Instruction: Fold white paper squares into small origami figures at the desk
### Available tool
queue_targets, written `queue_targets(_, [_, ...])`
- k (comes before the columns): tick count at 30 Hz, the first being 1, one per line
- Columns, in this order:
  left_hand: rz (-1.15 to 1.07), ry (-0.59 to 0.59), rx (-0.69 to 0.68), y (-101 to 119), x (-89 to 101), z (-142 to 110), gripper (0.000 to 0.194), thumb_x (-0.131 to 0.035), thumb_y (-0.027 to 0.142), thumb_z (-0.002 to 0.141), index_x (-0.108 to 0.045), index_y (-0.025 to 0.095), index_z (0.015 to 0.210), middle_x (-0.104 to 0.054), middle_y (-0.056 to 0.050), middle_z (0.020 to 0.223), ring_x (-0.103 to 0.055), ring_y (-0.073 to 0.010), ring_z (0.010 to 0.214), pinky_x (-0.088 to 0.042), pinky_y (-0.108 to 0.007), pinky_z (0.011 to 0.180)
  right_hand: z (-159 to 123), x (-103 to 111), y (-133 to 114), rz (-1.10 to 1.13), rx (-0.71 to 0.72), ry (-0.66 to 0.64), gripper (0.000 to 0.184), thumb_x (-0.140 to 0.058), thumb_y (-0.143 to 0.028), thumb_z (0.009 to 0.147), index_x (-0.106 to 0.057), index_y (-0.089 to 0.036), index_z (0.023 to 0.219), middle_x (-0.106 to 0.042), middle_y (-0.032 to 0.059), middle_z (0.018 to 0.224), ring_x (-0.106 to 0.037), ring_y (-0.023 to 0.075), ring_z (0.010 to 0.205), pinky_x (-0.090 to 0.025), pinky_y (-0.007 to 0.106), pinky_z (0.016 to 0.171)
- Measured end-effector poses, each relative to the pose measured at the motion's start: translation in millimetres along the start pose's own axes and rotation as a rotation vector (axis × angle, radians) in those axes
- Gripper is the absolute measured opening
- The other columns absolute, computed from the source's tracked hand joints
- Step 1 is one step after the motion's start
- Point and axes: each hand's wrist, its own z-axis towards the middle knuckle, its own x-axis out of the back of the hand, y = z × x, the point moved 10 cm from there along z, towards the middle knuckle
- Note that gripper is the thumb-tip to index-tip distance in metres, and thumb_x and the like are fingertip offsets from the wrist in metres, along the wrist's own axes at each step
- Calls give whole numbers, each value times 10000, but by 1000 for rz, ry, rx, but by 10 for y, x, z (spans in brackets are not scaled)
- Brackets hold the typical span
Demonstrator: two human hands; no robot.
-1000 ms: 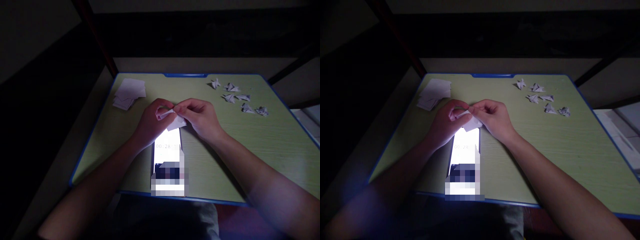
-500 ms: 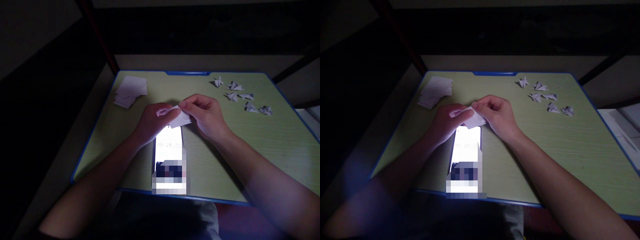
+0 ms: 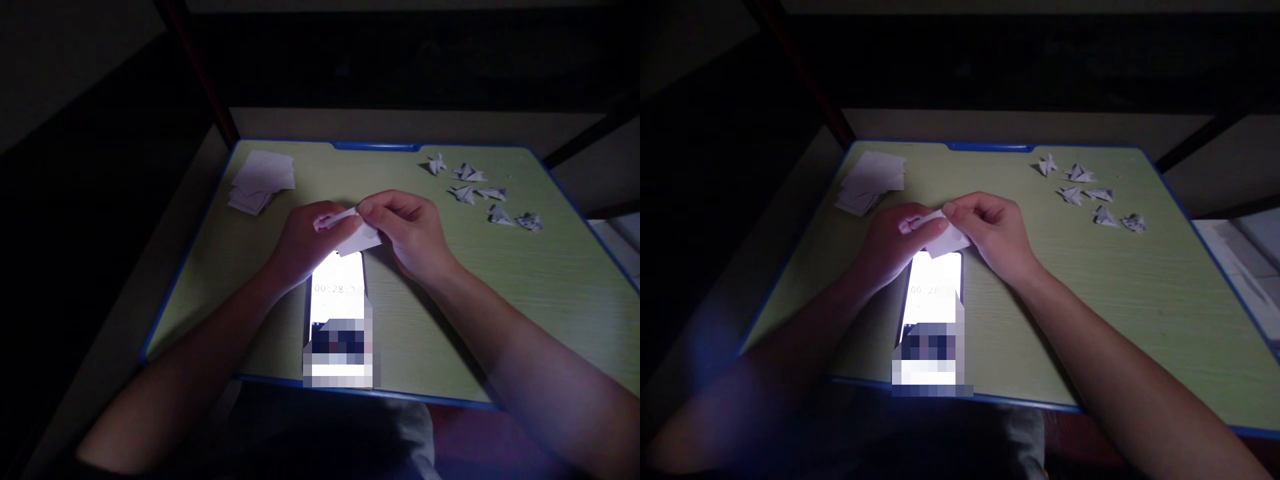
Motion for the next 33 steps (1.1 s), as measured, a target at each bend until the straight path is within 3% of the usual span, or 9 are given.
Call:
queue_targets(16, [-16, -86, 78, -12, -81, -20, 180, -616, 298, 776, -617, 158, 663, -606, 16, 591, -545, -83, 544, -424, -190, 474, -11, 15, -6, -27, -24, 13, 97, -747, -280, 750, -726, -210, 687, -628, -30, 583, -470, 77, 483, -341, 249, 463])
queue_targets(33, [74, -34, 23, 68, -14, -40, 159, -623, 252, 771, -590, 163, 643, -574, 32, 581, -525, -81, 555, -400, -199, 499, -35, 22, 5, -49, -21, 11, 85, -744, -265, 768, -735, -223, 694, -629, -24, 579, -471, 85, 479, -330, 260, 457])
